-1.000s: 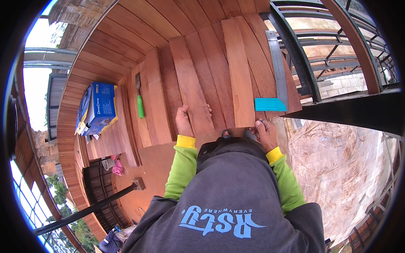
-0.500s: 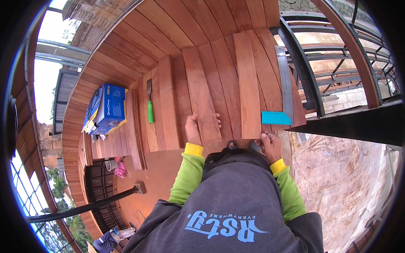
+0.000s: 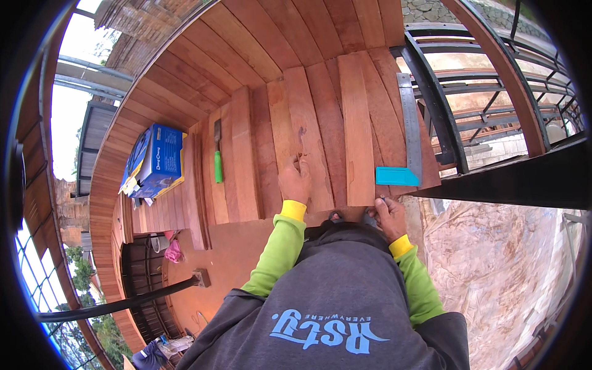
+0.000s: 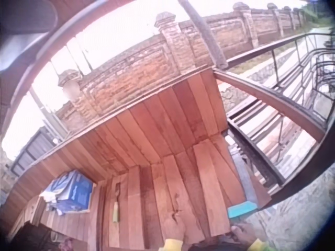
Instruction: The person positions wooden planks on a curved wooden ceiling, aligns them with existing planks, and marks the wood using a pencil and a metal square. The person repeatedly adjusts the plank position and marks along the edges.
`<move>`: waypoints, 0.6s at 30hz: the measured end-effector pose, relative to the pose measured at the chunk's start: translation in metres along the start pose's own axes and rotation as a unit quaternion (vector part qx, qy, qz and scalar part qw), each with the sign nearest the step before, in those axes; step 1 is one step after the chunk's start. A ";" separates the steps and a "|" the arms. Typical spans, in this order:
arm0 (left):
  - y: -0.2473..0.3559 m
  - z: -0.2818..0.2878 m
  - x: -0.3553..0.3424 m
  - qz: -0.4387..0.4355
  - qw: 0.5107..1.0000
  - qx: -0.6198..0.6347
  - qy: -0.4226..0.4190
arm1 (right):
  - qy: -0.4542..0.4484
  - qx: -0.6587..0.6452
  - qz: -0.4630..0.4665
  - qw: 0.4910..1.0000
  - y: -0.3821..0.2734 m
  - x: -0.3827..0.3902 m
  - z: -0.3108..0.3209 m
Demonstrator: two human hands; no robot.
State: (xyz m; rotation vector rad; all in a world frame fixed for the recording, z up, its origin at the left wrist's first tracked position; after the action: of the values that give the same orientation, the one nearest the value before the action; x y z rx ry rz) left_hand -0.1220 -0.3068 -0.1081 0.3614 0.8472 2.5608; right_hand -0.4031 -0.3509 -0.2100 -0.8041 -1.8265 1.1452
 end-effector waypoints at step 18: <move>0.016 -0.028 0.087 -0.392 0.895 -0.189 -0.097 | -0.013 0.042 0.014 0.999 -0.007 -0.004 -0.001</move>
State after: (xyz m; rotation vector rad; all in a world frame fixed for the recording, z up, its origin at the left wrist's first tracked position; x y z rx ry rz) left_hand -0.2134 -0.2926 -0.1107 0.1083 0.2988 1.8229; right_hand -0.4008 -0.3565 -0.2049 -0.7722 -1.7809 1.2464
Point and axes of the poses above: each hand's wrist, its own x-axis away from the middle knuckle, its own z-axis out of the back of the hand, y = z × x, the point moved 10 cm from there along -x, towards the middle knuckle, and after that the axes turned 11 degrees about z, right-handed, at the moved point
